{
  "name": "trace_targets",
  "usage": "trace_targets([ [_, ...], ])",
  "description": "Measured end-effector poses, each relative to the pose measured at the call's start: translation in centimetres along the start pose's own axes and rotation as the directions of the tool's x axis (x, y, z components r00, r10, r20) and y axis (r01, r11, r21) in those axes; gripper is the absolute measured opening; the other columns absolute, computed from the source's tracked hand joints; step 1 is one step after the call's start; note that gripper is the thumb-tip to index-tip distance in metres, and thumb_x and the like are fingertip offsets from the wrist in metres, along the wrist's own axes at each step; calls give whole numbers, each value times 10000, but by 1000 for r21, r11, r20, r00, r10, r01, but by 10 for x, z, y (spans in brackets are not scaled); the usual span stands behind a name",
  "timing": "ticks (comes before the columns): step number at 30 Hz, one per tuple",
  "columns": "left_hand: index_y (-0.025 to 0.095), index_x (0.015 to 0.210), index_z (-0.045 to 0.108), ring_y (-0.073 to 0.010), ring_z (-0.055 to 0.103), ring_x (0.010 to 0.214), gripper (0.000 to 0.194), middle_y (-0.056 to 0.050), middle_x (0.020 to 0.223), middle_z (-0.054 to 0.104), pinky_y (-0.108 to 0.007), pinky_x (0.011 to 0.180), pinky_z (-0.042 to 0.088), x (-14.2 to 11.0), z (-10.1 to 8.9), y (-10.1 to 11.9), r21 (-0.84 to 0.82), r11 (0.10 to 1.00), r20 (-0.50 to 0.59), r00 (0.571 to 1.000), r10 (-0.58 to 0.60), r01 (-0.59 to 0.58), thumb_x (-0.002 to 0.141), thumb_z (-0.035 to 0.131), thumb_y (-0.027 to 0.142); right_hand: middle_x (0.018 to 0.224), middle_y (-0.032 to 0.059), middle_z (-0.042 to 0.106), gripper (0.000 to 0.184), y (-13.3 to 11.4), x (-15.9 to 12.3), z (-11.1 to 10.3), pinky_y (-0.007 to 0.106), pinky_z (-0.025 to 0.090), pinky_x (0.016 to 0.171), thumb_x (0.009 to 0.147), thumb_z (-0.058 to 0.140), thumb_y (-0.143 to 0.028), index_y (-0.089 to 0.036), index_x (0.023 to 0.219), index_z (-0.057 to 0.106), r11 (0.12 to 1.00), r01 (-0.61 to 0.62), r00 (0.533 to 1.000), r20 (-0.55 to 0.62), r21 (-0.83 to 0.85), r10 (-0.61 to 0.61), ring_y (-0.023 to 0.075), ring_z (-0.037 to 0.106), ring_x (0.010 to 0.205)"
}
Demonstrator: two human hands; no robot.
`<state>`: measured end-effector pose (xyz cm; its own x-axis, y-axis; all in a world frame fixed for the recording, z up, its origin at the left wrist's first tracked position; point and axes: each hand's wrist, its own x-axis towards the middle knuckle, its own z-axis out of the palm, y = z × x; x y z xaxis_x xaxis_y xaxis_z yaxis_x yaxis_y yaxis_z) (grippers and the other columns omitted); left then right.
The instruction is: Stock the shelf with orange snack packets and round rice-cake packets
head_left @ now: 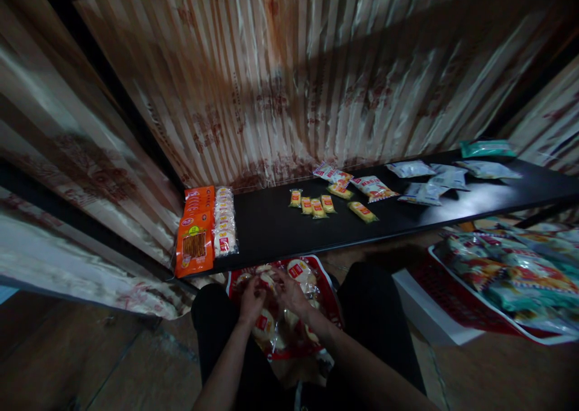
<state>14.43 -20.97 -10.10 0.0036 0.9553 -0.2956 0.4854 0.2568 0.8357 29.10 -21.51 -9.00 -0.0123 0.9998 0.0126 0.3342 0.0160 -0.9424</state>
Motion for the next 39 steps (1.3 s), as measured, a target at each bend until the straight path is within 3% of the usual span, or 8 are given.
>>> trace_targets([
  [4,164,1273,478,-155,602,1048,489,-101,1267,574,-286,937,443,-5,-4,4,-64,996,-44,997,57,-60,784,498,151,923,67,702,379,-2,4,-3,390,523,782,760,472,-287,-199,1101,612,996,-47,998,-46,78,50,222,651,854],
  [9,171,1235,518,-195,437,1258,460,-99,1355,494,-328,1055,329,-2,-9,2,-169,983,-107,993,55,-73,782,543,246,918,70,696,379,-4,6,-8,375,507,787,786,500,-453,-189,1026,629,973,-41,999,-17,229,46,227,637,855],
  [11,170,1127,599,-216,518,1176,384,-105,1246,586,-334,998,393,0,-9,1,-232,972,-75,997,20,-37,762,577,287,909,65,699,387,-4,6,-8,367,499,802,769,534,-505,-193,969,644,953,-51,999,19,298,47,225,634,857],
  [14,155,903,683,-227,652,870,304,-90,919,703,-328,781,508,0,-6,-2,-319,947,17,999,-44,47,696,648,375,888,65,703,423,-3,4,-10,372,496,796,719,589,-571,-195,901,658,927,-123,992,35,354,118,234,630,843],
  [19,158,804,686,-158,612,626,384,-29,700,659,-255,570,480,-3,-4,-6,-418,900,62,993,-103,120,603,707,483,926,69,698,421,-5,-8,-13,367,487,814,683,645,-571,-202,885,659,863,-244,968,54,441,246,245,625,896],
  [27,151,806,655,-147,595,623,392,-28,715,645,-247,559,459,0,-1,-11,-453,883,42,992,-119,125,615,697,491,912,52,704,476,-9,-35,-12,384,499,793,582,736,-547,-214,914,657,662,-403,892,109,632,439,253,648,859],
  [35,173,891,613,-183,633,813,306,-73,922,673,-268,680,491,-3,-1,-13,-374,920,39,993,-110,117,668,694,367,929,63,710,412,6,-44,-11,407,494,797,614,737,-436,-228,963,667,635,-372,909,125,677,399,270,647,873],
  [39,184,900,613,-199,624,896,303,-72,982,670,-285,744,493,-6,-1,-8,-340,934,100,992,-82,111,672,690,368,919,64,703,364,6,-43,-9,389,501,773,628,716,-406,-209,931,671,646,-358,904,79,674,419,253,643,842],
])
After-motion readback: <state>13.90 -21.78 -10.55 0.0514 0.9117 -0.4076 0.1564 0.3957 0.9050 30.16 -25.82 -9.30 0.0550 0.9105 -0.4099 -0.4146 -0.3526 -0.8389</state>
